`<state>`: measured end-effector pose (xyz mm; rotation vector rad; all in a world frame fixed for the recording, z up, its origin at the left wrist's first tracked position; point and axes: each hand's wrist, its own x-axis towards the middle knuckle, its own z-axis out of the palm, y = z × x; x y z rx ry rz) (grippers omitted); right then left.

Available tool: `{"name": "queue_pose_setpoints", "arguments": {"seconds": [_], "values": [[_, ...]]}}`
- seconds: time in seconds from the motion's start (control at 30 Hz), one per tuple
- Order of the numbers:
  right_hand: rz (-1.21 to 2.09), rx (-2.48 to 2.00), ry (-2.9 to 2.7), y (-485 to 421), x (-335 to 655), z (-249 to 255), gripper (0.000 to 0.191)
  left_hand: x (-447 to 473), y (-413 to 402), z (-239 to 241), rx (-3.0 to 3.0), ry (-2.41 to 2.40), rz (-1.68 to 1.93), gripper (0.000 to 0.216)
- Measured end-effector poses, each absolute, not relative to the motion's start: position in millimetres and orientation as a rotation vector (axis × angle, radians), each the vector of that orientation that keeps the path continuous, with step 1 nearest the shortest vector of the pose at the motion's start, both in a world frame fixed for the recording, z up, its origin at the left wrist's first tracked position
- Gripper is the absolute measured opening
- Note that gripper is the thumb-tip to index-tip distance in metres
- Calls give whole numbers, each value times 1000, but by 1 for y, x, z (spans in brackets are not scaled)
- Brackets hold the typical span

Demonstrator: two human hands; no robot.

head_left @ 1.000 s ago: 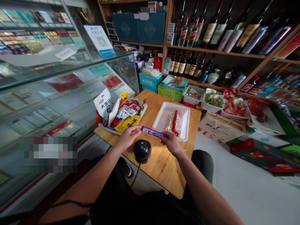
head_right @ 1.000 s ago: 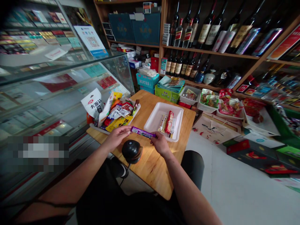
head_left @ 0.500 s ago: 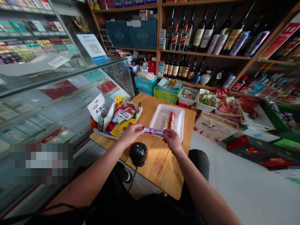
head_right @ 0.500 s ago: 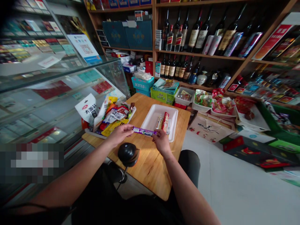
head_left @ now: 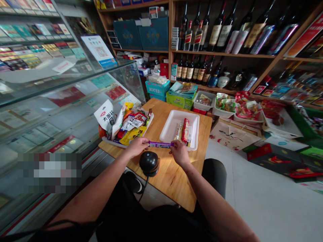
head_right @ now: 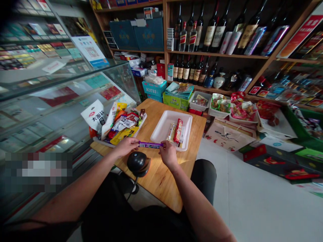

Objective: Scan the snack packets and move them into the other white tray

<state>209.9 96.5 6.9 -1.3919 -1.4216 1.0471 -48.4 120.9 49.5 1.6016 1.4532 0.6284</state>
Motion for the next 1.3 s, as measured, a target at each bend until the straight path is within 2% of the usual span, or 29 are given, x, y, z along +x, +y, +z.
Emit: {"name": "queue_pose_setpoints", "arguments": {"seconds": [0.4, 0.63, 0.93, 1.0, 1.1, 1.13, 1.3], "values": [[967, -1432, -1402, 100, 217, 18, 19, -39, 121, 73, 1857, 1562, 700, 19], [483, -1582, -1530, 111, 242, 28, 19, -16, 131, 79, 1852, 1454, 662, 21], [520, -1679, -1526, 149, 263, 30, 20, 9, 154, 70, 1944, 1397, 642, 23], [561, -1638, -1519, 164, 264, 33, 24, 13, 160, 66, 1907, 1393, 665, 24], [624, -1558, -1530, 179, 262, 38, 44, 16, 170, 58, 1842, 1377, 752, 24], [626, -1558, -1550, 180, 260, 39, 45, 15, 173, 55, 1838, 1392, 774, 24], [628, -1599, -1864, 156, 243, 30, 20, 6, 180, 44, 1892, 1475, 686, 29]]}}
